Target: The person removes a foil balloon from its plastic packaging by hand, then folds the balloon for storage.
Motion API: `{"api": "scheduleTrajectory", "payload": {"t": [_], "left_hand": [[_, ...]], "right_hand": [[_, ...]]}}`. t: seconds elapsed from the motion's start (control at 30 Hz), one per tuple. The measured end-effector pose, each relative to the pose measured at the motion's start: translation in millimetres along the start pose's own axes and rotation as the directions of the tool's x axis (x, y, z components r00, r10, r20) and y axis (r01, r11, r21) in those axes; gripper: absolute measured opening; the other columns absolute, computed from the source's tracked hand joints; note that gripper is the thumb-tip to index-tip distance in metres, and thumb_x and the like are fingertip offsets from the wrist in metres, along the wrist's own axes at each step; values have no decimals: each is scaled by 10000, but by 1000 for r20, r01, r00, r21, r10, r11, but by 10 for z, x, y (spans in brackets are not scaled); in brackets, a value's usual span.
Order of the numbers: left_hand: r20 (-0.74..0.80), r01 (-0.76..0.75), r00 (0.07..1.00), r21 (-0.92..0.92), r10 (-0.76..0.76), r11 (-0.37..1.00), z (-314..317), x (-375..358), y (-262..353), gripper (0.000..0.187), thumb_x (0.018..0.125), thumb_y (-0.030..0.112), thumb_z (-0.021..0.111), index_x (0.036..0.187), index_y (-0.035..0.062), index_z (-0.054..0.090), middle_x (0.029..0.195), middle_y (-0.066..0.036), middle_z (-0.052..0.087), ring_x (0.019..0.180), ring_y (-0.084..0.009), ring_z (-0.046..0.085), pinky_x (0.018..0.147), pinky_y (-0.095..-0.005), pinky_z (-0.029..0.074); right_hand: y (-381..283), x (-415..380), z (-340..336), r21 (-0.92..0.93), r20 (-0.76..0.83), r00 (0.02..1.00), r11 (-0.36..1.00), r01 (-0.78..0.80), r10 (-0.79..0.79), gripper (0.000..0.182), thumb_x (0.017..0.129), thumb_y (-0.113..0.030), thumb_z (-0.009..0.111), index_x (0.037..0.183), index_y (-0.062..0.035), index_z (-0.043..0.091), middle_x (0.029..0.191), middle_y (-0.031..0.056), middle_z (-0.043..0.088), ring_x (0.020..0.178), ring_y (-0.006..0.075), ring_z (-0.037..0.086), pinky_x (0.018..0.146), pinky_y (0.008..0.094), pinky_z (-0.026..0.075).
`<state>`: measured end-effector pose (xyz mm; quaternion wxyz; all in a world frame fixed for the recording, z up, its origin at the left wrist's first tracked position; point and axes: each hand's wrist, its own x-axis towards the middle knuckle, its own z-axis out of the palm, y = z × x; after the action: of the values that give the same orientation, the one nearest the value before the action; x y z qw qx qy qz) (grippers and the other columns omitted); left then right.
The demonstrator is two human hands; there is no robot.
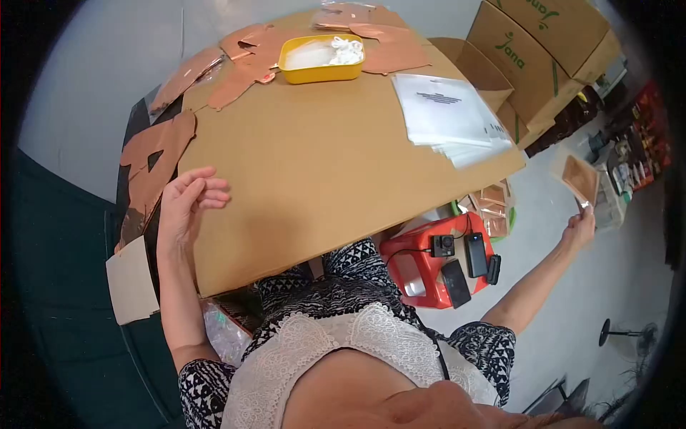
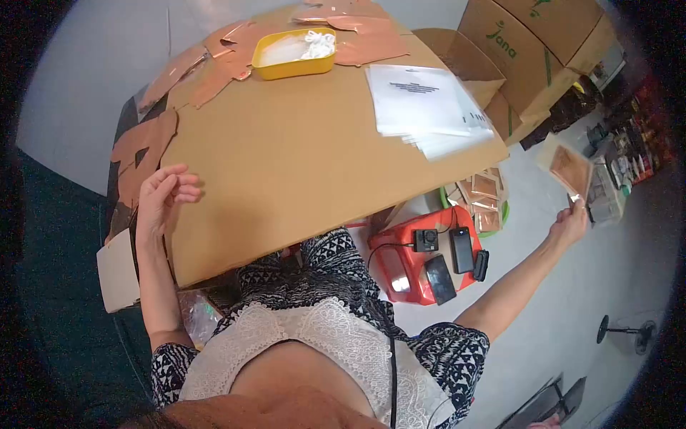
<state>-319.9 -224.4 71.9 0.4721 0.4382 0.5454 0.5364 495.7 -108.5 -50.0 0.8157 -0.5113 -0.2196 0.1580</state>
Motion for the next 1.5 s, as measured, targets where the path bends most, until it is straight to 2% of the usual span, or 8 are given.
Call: {"api": "scheduleTrajectory", "payload": {"t": [0.27,0.4,0.57,0.67,0.77,1.0,1.23,1.5], "left_hand": [[-6,9,1000,-5,-9,1000,69,12,-81,236,983,112,522,1133,-56,594,952,-191,706,751,-218,714,684,-298,595],[8,22,1000,19,-22,1000,96,1,-74,241,983,119,525,1139,-51,595,961,-184,706,765,-211,712,691,-298,592],[50,11,999,61,-14,998,250,-8,-49,259,977,136,541,1144,-55,595,958,-158,703,785,-185,699,702,-287,573],[45,-29,999,146,23,989,477,-81,-18,237,962,118,543,1133,-33,609,947,-156,705,768,-184,702,687,-289,570],[161,-101,984,173,73,980,722,-186,36,264,953,93,543,1175,-41,592,967,-150,699,790,-182,697,682,-275,560],[263,38,964,-255,31,966,1387,-586,59,390,928,67,577,1301,-14,492,894,-109,694,765,-143,670,652,-266,560],[100,170,984,-251,-149,953,989,-1009,-289,138,929,121,611,971,-11,604,729,-81,659,513,-143,606,459,-244,484],[-206,435,871,-92,-445,896,78,-2218,-645,155,887,132,668,823,-9,653,669,-91,644,477,-146,577,442,-249,451]], "right_hand": [[795,55,-145,-299,-157,894,842,-449,420,186,917,-219,615,955,-42,574,952,178,720,423,60,376,366,211,275],[763,-38,197,-128,-88,934,926,-356,347,179,923,-201,599,938,-29,553,928,195,719,399,68,357,345,226,260],[-336,-676,1291,-48,363,911,981,-189,194,245,932,-206,593,1034,13,636,815,104,690,433,37,339,383,201,223],[-1003,-1504,1940,-18,728,676,989,-148,114,357,973,-220,517,1195,42,614,783,46,650,456,10,305,405,179,193],[-1203,-2330,2406,53,960,280,975,-218,10,425,979,-314,498,1161,51,617,701,53,624,440,3,271,385,192,171],[-1262,-4151,2866,-241,896,-443,798,-553,-37,534,933,-417,579,1143,73,588,703,142,637,531,90,502,458,202,281],[-1143,-4839,2979,-351,787,-594,672,-652,-166,610,892,-442,601,1203,82,565,885,151,655,766,149,585,652,256,418],[-632,-4909,3416,-164,899,-430,844,-511,-86,616,924,-427,543,1262,88,544,1140,156,639,979,181,577,901,329,440]]}}
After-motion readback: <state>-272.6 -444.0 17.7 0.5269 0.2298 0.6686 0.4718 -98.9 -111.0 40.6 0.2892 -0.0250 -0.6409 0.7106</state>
